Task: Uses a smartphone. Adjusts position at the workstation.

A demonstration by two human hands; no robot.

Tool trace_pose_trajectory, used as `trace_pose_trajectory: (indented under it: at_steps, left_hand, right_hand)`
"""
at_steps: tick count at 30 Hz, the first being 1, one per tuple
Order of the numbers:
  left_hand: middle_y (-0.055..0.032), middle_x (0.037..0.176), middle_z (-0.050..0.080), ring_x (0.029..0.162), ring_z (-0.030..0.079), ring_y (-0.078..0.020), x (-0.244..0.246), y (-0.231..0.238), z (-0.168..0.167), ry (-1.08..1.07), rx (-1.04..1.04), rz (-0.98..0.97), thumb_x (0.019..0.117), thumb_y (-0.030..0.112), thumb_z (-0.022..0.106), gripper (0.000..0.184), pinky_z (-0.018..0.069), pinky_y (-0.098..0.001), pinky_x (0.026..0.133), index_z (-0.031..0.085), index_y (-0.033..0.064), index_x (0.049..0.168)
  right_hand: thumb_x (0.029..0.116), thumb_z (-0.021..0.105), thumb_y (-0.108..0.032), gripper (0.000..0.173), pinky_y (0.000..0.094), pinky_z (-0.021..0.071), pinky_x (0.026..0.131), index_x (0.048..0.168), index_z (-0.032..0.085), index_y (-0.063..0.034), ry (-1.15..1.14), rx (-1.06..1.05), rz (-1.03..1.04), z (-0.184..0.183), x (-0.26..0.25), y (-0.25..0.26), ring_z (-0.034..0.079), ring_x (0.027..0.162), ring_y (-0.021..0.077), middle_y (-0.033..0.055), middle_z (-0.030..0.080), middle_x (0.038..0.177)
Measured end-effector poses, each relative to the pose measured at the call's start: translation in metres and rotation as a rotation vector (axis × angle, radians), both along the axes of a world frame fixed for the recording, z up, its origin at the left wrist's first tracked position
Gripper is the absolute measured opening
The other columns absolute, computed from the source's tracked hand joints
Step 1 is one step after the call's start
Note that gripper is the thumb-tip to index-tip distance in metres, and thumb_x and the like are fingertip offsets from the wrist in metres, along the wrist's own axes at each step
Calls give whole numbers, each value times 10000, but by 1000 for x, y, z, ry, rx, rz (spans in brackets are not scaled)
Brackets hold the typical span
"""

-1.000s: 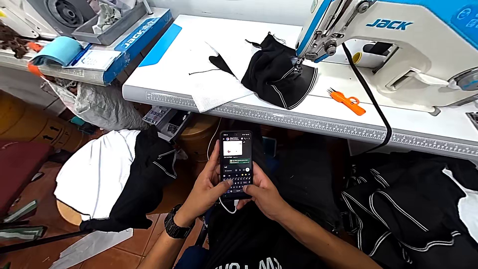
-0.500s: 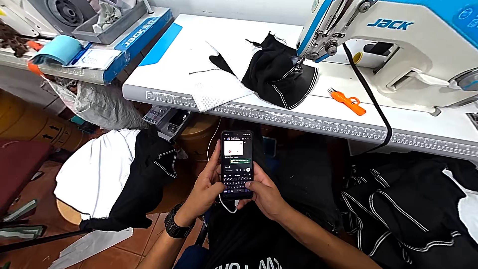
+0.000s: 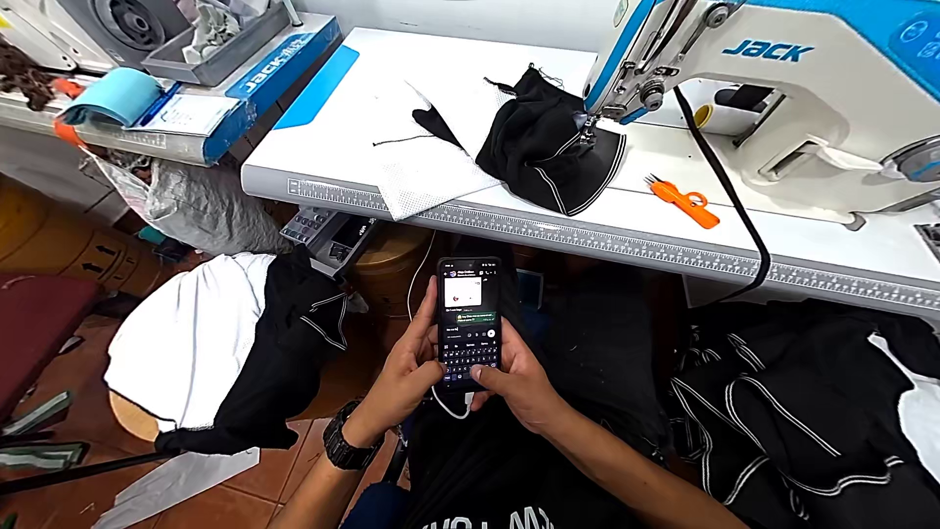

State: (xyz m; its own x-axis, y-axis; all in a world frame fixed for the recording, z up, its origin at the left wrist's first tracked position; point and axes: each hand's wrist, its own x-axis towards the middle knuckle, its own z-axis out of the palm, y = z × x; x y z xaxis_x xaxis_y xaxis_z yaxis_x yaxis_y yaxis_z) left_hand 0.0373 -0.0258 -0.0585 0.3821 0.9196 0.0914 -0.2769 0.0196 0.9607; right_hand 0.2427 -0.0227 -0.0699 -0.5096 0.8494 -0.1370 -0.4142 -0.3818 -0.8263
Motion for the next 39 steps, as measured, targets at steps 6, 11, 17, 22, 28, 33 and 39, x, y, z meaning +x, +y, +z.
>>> trace_pose_trajectory:
  at_steps: [6, 11, 17, 22, 28, 33, 39]
  left_hand:
    - [-158, 1420, 583, 1146, 681, -265, 0, 0, 1, 14, 1, 2, 829, -71, 475, 1014, 585, -401, 959, 28, 284, 1668]
    - [-152, 1422, 585, 1133, 687, -251, 0, -2, 3, 27, 1, -2, 828, -63, 479, 1017, 591, -382, 941, 22, 282, 1668]
    - [-155, 1416, 589, 1136, 687, -262, 0, -2, 3, 42, 9, 3, 831, -48, 486, 1009, 595, -397, 938, 27, 283, 1667]
    - [-158, 1409, 591, 1133, 687, -261, 1, -2, 4, 35, 7, 2, 842, -49, 489, 1005, 592, -397, 943, 27, 291, 1667]
    - [-153, 1415, 591, 1134, 690, -272, 1, -1, 3, 30, 7, 36, 865, -68, 493, 988, 595, -404, 947, 51, 303, 1666]
    - [-156, 1396, 608, 1135, 691, -277, 1, -1, 4, 40, -7, 69, 853, -83, 485, 991, 598, -409, 941, 67, 299, 1667]
    - [-152, 1400, 607, 1143, 688, -270, -1, -1, 5, 40, 0, 59, 845, -71, 491, 998, 595, -401, 944, 66, 303, 1666]
  right_hand:
    - [922, 634, 28, 575, 353, 631, 607, 1425, 417, -147, -8, -3, -4, 0, -1, 1, 749, 892, 282, 194, 698, 1154]
    - [933, 659, 1, 549, 340, 624, 579, 1412, 434, -146, -22, 3, -17, 1, -2, 2, 753, 859, 276, 196, 706, 1133]
    - [936, 659, -8, 551, 333, 623, 575, 1421, 438, -145, -32, 12, -23, 2, -1, 2, 753, 847, 266, 192, 709, 1123]
    - [939, 653, 0, 532, 323, 614, 553, 1407, 448, -145, -51, 6, -31, 4, -2, 2, 753, 818, 267, 200, 713, 1106]
    - [920, 654, 23, 598, 354, 634, 615, 1437, 416, -158, 12, 23, 14, 3, 0, 2, 750, 896, 279, 190, 698, 1161]
    - [904, 605, 63, 666, 384, 643, 655, 1480, 368, -172, 20, 21, 48, 3, -1, 3, 744, 926, 296, 190, 681, 1195]
    - [906, 550, 66, 649, 398, 643, 663, 1482, 367, -172, 32, 39, 65, 2, 1, 3, 742, 923, 299, 189, 677, 1199]
